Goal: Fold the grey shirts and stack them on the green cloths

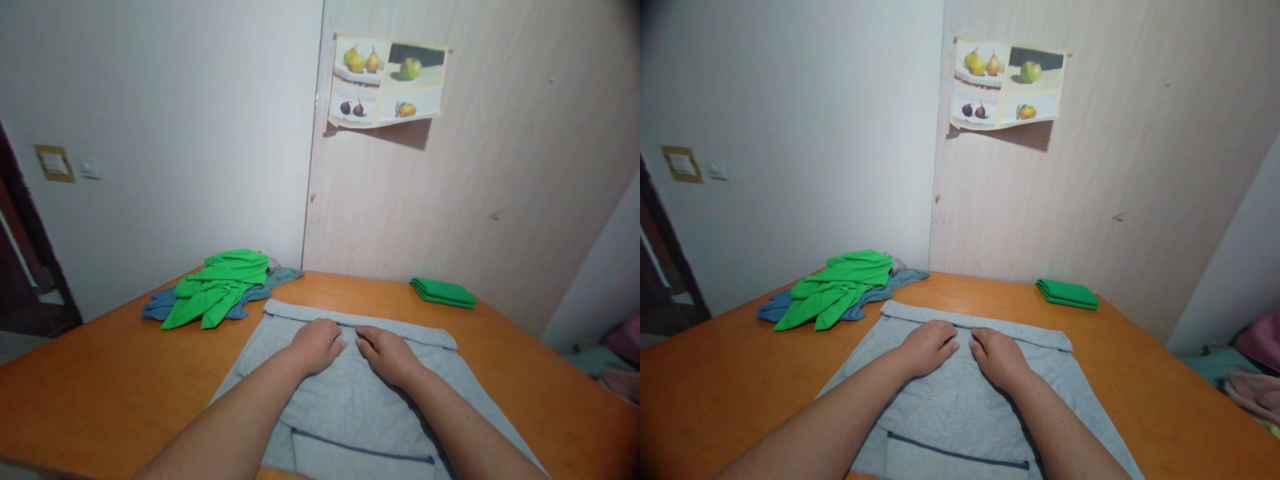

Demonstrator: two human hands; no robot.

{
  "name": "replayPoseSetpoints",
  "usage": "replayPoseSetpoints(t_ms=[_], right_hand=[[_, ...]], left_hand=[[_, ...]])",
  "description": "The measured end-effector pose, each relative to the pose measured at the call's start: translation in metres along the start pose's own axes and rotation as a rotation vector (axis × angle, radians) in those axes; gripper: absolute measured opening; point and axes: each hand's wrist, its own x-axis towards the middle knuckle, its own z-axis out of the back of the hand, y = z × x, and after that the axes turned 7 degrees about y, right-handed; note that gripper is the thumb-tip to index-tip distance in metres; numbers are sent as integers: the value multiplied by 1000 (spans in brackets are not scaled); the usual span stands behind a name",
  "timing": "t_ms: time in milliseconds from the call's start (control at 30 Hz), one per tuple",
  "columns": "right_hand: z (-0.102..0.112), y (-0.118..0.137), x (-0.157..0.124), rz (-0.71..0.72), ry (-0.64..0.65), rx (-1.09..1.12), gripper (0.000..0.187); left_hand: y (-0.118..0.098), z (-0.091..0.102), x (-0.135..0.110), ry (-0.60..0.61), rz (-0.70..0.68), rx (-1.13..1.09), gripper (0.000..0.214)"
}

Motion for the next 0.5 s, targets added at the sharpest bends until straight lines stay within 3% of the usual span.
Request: replayPoseSetpoints(t_ms=[200,367,500], right_hand=[[-3,-4,2,-69,35,-92,53],[-4,-4,3,-92,92,-121,57],[-4,-8,5,-204,125,-114,58]], left_hand=[[1,-4,-2,38,186,-4,53],[4,-7,-2,62,196,-26,62],[11,-7,0,91,282,-34,71]])
